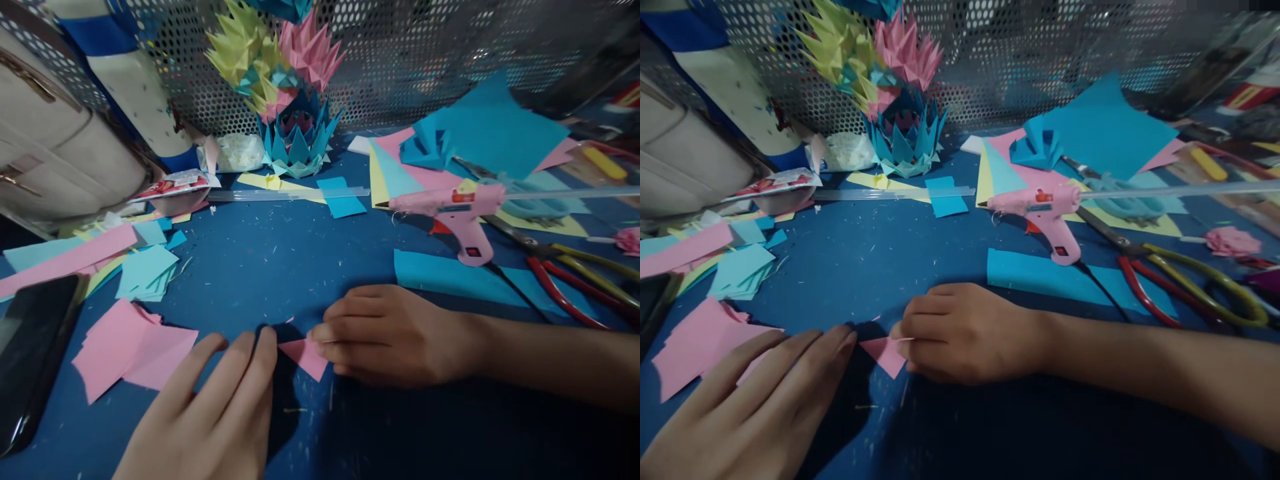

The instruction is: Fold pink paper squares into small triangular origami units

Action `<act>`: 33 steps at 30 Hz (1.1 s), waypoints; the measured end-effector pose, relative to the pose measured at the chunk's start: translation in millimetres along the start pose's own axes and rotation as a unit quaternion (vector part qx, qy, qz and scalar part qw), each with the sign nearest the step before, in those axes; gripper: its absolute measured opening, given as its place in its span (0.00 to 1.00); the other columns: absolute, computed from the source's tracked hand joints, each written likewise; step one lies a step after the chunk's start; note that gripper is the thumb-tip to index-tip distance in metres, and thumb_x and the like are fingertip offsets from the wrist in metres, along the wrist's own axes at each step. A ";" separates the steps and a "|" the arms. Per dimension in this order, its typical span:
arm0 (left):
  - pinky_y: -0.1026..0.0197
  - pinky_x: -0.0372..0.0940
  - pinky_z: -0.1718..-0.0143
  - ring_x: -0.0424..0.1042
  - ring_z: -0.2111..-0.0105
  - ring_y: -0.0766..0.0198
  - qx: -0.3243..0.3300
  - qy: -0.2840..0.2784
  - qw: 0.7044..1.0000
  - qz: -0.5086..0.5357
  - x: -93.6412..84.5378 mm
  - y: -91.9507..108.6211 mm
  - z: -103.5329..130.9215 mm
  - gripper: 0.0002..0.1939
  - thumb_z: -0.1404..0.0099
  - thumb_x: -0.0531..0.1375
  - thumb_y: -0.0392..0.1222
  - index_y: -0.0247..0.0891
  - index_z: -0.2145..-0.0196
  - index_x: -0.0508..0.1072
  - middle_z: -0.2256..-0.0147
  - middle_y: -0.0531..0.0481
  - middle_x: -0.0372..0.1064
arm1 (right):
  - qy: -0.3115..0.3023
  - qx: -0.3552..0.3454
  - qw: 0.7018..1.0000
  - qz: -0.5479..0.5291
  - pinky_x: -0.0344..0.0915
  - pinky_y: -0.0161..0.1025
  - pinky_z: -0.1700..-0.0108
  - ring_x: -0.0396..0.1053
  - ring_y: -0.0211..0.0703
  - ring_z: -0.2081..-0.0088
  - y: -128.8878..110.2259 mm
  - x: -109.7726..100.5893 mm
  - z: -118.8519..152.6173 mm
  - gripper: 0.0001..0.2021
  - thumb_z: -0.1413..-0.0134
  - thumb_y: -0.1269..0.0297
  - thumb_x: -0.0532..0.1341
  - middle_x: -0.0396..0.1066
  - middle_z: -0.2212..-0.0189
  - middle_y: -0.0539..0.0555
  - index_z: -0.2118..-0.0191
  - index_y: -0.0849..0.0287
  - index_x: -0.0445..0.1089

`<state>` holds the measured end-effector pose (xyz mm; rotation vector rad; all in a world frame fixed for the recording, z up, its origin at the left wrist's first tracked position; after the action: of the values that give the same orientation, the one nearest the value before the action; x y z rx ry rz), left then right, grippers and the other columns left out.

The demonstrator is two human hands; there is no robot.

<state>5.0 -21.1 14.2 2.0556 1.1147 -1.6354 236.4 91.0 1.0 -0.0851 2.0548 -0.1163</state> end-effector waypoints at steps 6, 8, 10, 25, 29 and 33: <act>0.51 0.52 0.38 0.68 0.51 0.57 0.004 0.044 0.998 0.044 4.2 17.8 -1.8 0.17 0.27 0.49 0.33 0.37 0.52 0.76 0.50 0.48 0.73 | -0.001 0.005 1.000 -0.004 0.68 0.39 0.58 0.71 0.39 0.56 -1.1 0.2 1.1 0.09 0.33 0.66 0.56 0.76 0.58 0.52 0.61 0.61 0.74; 0.52 0.52 0.38 0.68 0.51 0.58 0.006 0.040 0.998 0.056 8.1 21.3 -1.2 0.17 0.27 0.49 0.34 0.35 0.51 0.76 0.51 0.47 0.74 | 0.004 0.003 1.000 -0.004 0.67 0.39 0.58 0.70 0.38 0.56 -1.0 0.5 1.6 0.10 0.33 0.65 0.56 0.76 0.57 0.51 0.60 0.60 0.74; 0.54 0.53 0.38 0.69 0.51 0.59 0.004 0.033 0.998 0.062 10.5 22.0 -0.4 0.16 0.27 0.50 0.34 0.34 0.50 0.76 0.52 0.46 0.74 | -0.009 0.009 1.000 0.004 0.67 0.39 0.58 0.69 0.39 0.55 -1.0 1.3 1.5 0.10 0.32 0.64 0.55 0.76 0.55 0.51 0.57 0.60 0.74; 0.53 0.51 0.40 0.68 0.51 0.57 -0.014 -0.001 0.998 0.059 6.7 16.8 3.1 0.16 0.28 0.54 0.36 0.40 0.46 0.74 0.51 0.48 0.74 | -0.199 0.041 0.971 0.123 0.63 0.48 0.49 0.56 0.51 0.36 -12.3 -36.8 -2.2 0.11 0.38 0.63 0.57 0.66 0.40 0.55 0.55 0.58 0.75; 0.50 0.53 0.43 0.69 0.52 0.53 -0.020 -0.016 0.999 0.040 2.2 19.4 3.6 0.18 0.26 0.50 0.39 0.37 0.44 0.72 0.51 0.43 0.74 | -0.196 0.048 0.974 0.101 0.62 0.47 0.51 0.61 0.50 0.42 -10.2 -36.6 -3.7 0.09 0.37 0.64 0.56 0.72 0.47 0.55 0.59 0.58 0.74; 0.47 0.56 0.49 0.70 0.61 0.54 -0.010 0.031 0.996 0.077 5.3 10.4 -10.0 0.16 0.26 0.48 0.33 0.30 0.49 0.72 0.58 0.42 0.74 | -0.140 0.070 0.986 0.055 0.60 0.43 0.61 0.65 0.46 0.59 0.2 -21.1 -10.0 0.19 0.31 0.51 0.52 0.72 0.61 0.55 0.64 0.60 0.71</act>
<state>19.7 -19.4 10.1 2.1353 0.9607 -1.4894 237.4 94.0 24.1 0.0947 1.7614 -0.1704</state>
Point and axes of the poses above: each hand's wrist, its own z-axis away from the middle knuckle, its own x-axis out of the palm, y = z × x, the point moved 1 cm from there along -z, towards the middle knuckle
